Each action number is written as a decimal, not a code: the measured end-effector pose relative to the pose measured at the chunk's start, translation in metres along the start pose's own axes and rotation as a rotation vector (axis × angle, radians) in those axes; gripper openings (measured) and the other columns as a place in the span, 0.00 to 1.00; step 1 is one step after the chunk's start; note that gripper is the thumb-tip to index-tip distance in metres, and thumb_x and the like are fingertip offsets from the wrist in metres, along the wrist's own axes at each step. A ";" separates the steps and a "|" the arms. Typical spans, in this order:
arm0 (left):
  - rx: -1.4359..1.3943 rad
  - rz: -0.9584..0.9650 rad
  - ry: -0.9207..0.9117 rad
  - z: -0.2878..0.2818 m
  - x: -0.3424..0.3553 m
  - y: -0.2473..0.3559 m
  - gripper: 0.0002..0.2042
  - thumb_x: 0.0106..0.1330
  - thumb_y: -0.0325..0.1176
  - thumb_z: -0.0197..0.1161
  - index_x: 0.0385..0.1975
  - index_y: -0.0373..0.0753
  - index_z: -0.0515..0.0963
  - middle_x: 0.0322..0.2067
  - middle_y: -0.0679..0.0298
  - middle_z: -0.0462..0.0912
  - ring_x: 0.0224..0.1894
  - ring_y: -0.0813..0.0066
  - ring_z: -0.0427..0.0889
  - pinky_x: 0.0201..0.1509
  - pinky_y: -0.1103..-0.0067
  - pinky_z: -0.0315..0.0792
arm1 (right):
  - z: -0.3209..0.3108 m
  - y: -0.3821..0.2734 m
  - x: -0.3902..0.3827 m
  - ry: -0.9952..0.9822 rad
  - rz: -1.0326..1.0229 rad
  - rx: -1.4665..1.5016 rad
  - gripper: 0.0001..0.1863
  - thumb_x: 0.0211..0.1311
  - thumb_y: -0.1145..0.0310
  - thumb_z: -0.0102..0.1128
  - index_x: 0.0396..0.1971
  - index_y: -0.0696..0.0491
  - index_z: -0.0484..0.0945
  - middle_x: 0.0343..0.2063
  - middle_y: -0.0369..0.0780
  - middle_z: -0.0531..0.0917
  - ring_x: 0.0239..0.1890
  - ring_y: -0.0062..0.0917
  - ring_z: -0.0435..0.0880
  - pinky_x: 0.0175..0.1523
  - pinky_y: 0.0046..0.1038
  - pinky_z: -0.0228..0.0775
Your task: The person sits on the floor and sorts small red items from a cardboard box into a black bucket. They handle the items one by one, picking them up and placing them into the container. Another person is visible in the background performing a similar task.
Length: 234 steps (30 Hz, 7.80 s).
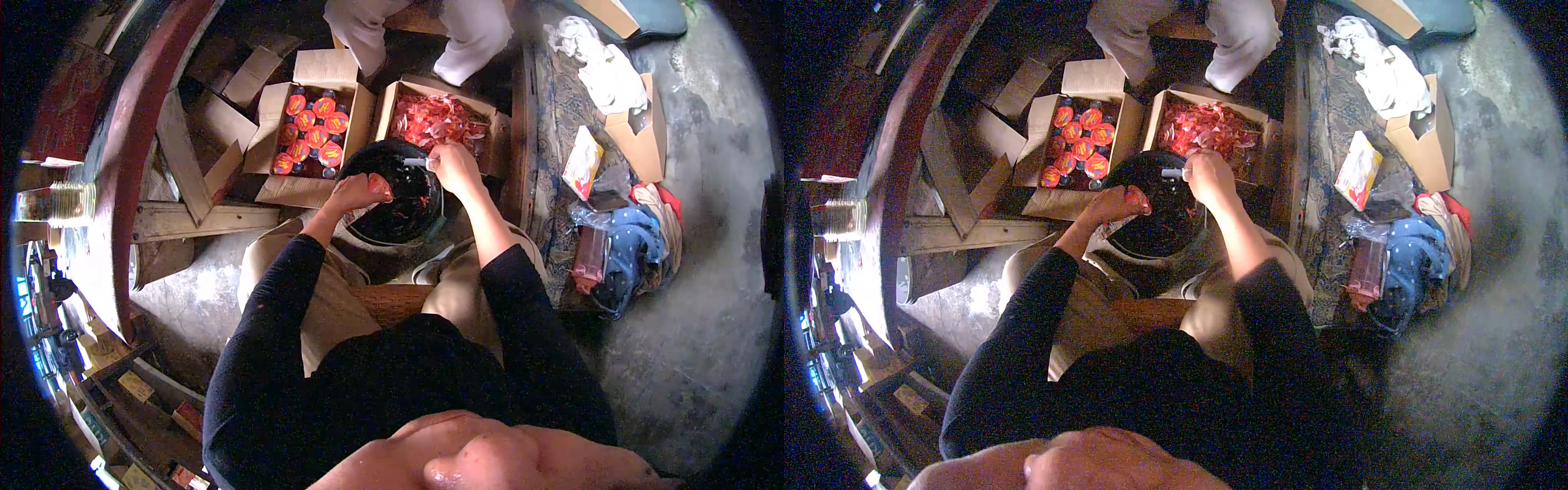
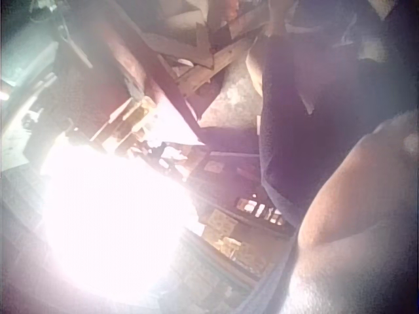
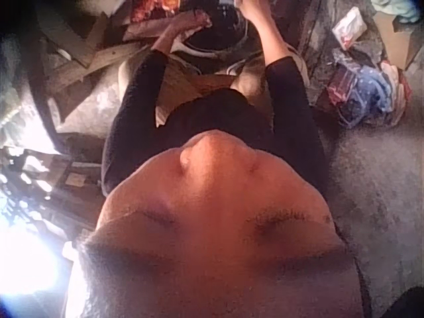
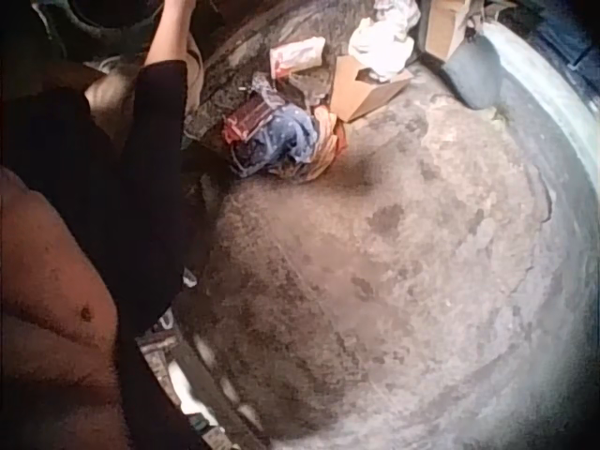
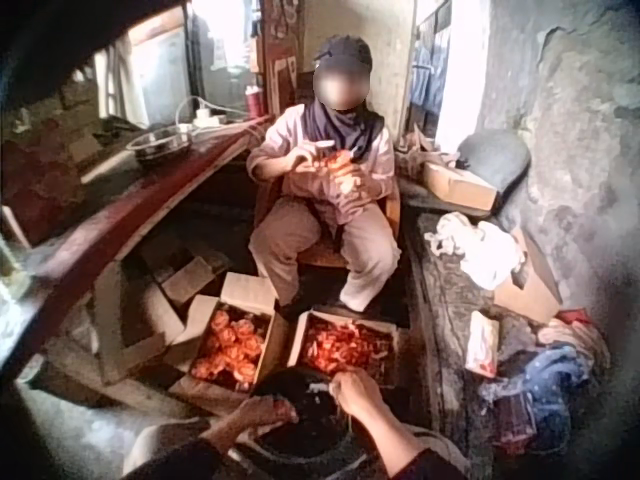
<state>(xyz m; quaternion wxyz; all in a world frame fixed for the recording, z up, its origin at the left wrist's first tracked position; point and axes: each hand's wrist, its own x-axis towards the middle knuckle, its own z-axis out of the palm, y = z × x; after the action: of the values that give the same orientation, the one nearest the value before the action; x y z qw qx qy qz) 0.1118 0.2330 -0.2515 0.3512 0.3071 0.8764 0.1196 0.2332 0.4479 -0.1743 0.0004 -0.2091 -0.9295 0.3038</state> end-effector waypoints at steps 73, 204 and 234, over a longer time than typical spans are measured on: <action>-1.132 0.566 -0.184 -0.068 -0.071 0.013 0.19 0.53 0.34 0.67 0.45 0.37 0.76 0.42 0.66 0.81 0.44 0.79 0.77 0.49 0.78 0.72 | 0.020 -0.061 -0.061 0.604 -0.602 -0.219 0.06 0.52 0.76 0.59 0.31 0.51 0.78 0.28 0.39 0.71 0.36 0.34 0.74 0.40 0.34 0.71; -0.922 0.400 0.025 -0.059 -0.048 0.027 0.18 0.51 0.32 0.72 0.42 0.37 0.77 0.37 0.67 0.82 0.40 0.79 0.78 0.47 0.80 0.72 | 0.015 -0.059 -0.044 0.511 -0.572 -0.123 0.02 0.54 0.77 0.57 0.28 0.54 0.78 0.29 0.41 0.72 0.38 0.37 0.75 0.45 0.37 0.70; -0.754 0.564 0.244 -0.051 -0.035 0.023 0.16 0.52 0.30 0.70 0.40 0.36 0.75 0.39 0.64 0.81 0.44 0.77 0.79 0.52 0.78 0.72 | 0.018 -0.058 -0.043 0.507 -0.451 0.058 0.04 0.52 0.79 0.61 0.28 0.56 0.75 0.31 0.43 0.73 0.39 0.40 0.75 0.45 0.39 0.69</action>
<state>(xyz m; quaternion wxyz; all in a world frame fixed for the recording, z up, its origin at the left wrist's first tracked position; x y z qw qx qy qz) 0.1069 0.2289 -0.1857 0.2867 0.3677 0.6894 0.5544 0.2473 0.3785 -0.1506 0.3044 -0.0669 -0.9137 0.2609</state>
